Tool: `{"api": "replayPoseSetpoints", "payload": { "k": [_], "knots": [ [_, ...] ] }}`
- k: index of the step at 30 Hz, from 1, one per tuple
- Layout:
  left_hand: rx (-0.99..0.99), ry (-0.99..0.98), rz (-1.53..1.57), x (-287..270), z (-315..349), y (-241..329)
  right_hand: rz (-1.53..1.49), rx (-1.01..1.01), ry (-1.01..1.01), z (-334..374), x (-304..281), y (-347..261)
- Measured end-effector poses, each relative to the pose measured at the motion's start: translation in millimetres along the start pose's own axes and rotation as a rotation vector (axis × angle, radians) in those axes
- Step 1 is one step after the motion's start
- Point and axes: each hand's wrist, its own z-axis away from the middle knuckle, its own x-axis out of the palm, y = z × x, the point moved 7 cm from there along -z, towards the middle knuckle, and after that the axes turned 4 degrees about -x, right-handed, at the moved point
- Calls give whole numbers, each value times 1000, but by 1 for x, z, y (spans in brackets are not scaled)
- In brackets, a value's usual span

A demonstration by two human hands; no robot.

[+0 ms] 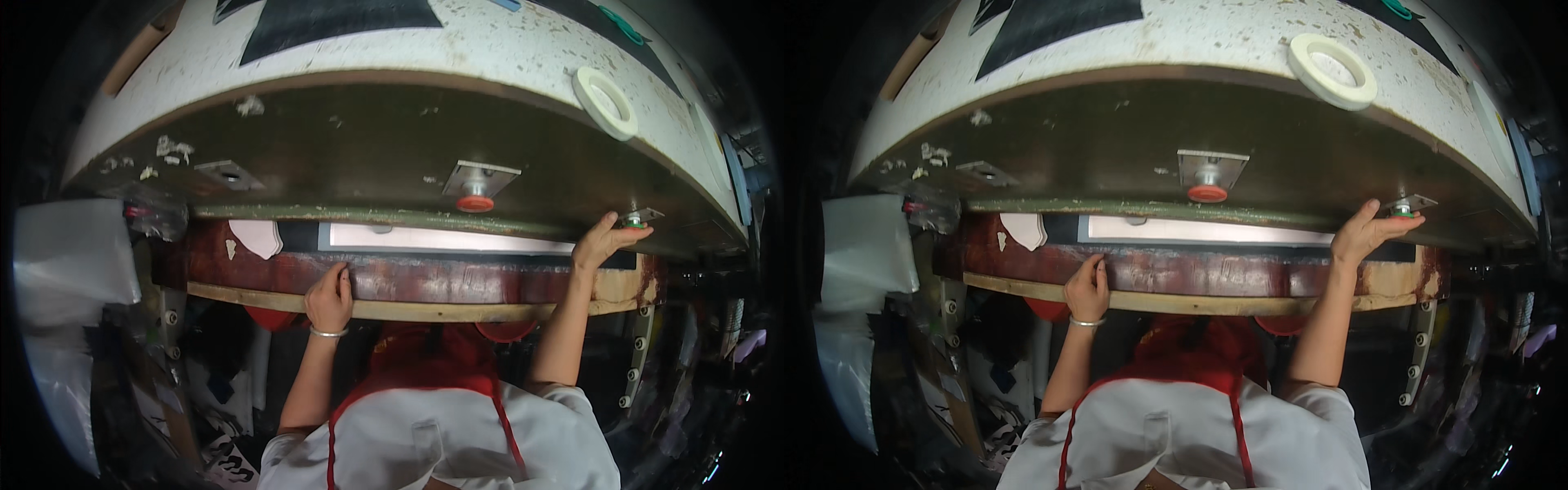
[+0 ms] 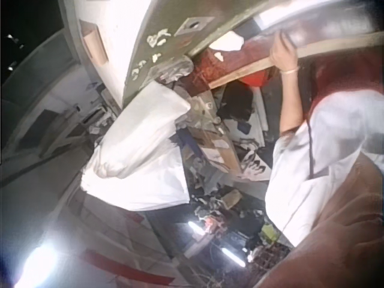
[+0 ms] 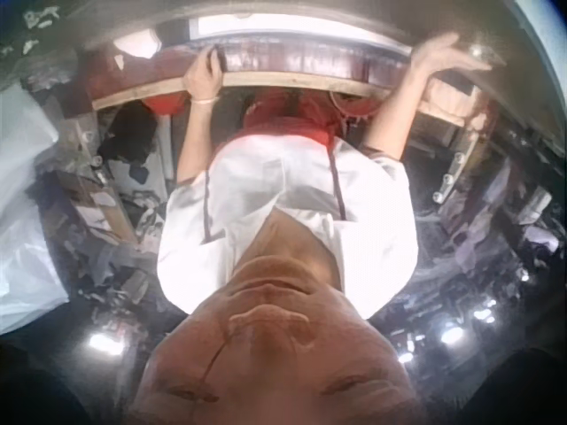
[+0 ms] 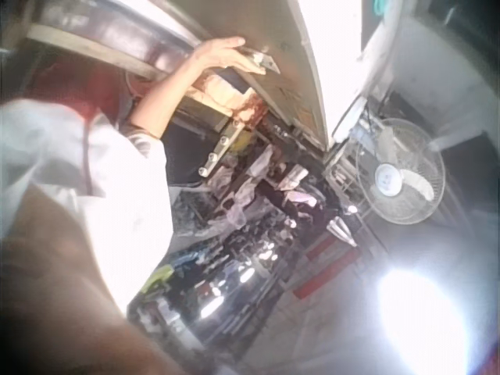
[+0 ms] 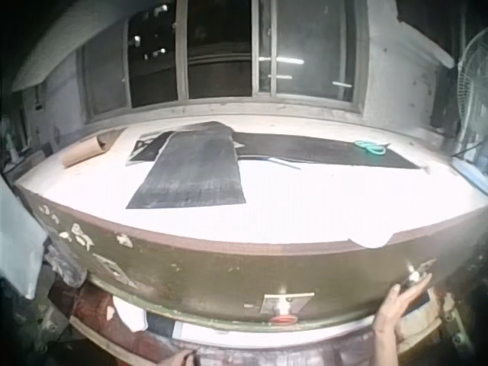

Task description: The person places a sheet of material on a cutting machine, aligns a shoe-shaped template, and presses a button to cut the material. The person then removes the cut pieces and the template, stacks the cut pieces, and repeats the process with new sheets.

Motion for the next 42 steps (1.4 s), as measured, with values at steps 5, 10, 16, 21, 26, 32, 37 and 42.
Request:
{"api": "replayPoseSetpoints", "payload": {
  "k": [5, 10, 16, 21, 26, 32, 37, 42],
  "knots": [
    [46, 33, -18, 0, -33, 14, 41, -40, -154, 11, -6, 4],
    [52, 98, 12, -13, -5, 13, -138, 288, -438, 112, -34, 1],
    [-9, 44, 73, -11, 7, -3, -154, 56, -797, 182, -39, -1],
    [30, 62, 37, -33, 67, -1, 5, -125, -794, 183, -75, -38],
    [63, -9, 15, -53, 149, -1, -431, 203, -721, 198, -26, -103],
    [167, 3, 16, -78, 217, -2, -208, -214, -968, 306, -5, -208],
    [142, -136, -43, -79, 264, -11, -499, 11, -1065, 290, -53, -190],
    [182, -152, -22, -80, 295, -8, -594, 289, -1096, 264, -110, -138]
  ]
}}
